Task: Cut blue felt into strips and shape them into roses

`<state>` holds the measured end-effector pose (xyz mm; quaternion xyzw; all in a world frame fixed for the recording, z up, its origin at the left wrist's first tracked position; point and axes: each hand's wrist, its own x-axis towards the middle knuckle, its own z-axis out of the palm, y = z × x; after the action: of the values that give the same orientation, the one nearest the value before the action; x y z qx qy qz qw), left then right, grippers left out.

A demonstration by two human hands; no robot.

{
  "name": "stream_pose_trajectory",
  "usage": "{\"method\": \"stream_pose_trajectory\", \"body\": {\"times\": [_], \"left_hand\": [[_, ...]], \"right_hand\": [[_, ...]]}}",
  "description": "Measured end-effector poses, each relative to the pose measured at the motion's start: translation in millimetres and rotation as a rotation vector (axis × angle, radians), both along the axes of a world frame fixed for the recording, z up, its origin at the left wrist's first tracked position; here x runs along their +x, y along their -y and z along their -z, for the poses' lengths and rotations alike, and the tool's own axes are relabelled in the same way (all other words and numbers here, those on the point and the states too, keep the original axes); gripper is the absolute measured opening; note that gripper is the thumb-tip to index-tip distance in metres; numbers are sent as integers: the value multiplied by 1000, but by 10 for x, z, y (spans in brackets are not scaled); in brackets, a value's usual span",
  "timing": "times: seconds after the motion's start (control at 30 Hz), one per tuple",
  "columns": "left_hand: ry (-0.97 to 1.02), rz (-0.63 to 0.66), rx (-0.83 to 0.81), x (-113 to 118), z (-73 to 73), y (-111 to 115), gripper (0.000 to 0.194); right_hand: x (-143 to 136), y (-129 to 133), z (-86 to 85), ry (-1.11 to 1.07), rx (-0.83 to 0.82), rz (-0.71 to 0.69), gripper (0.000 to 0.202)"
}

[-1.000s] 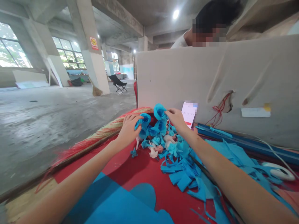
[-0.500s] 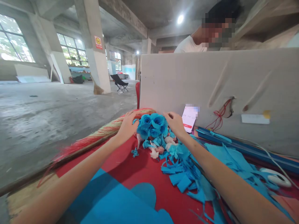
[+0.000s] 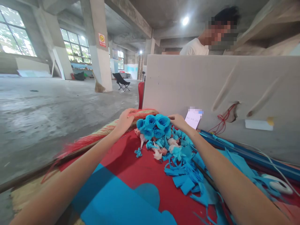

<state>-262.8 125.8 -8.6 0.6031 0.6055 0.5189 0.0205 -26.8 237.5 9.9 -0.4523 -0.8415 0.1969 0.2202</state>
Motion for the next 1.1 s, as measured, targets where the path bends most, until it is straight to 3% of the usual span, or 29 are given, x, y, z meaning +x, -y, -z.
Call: {"method": "stream_pose_trajectory", "body": {"times": [0.23,0.43,0.6,0.77,0.9,1.0,1.1], "left_hand": [[19,2,-7,-87,20,-30,38],[-13,61,-48,-130,164,-122,41],[-106,161,-30,-124,271,-150,48],[-223,175,88,-21,184,-8,43],[-428,268,185,210,150,148,35],[-784,355,281,381,233,193,36],[-1021,339,373,466,327,161,38]], "right_hand": [[-52,-98,-116,43,40,99,27],[-53,-112,-165,80,34,119,25],[-47,-79,-118,112,38,57,25],[-2,-7,-58,132,59,-63,25],[19,4,-62,167,61,-86,25],[7,-3,-76,195,60,-89,26],[-24,-6,-81,208,60,-94,26]]}}
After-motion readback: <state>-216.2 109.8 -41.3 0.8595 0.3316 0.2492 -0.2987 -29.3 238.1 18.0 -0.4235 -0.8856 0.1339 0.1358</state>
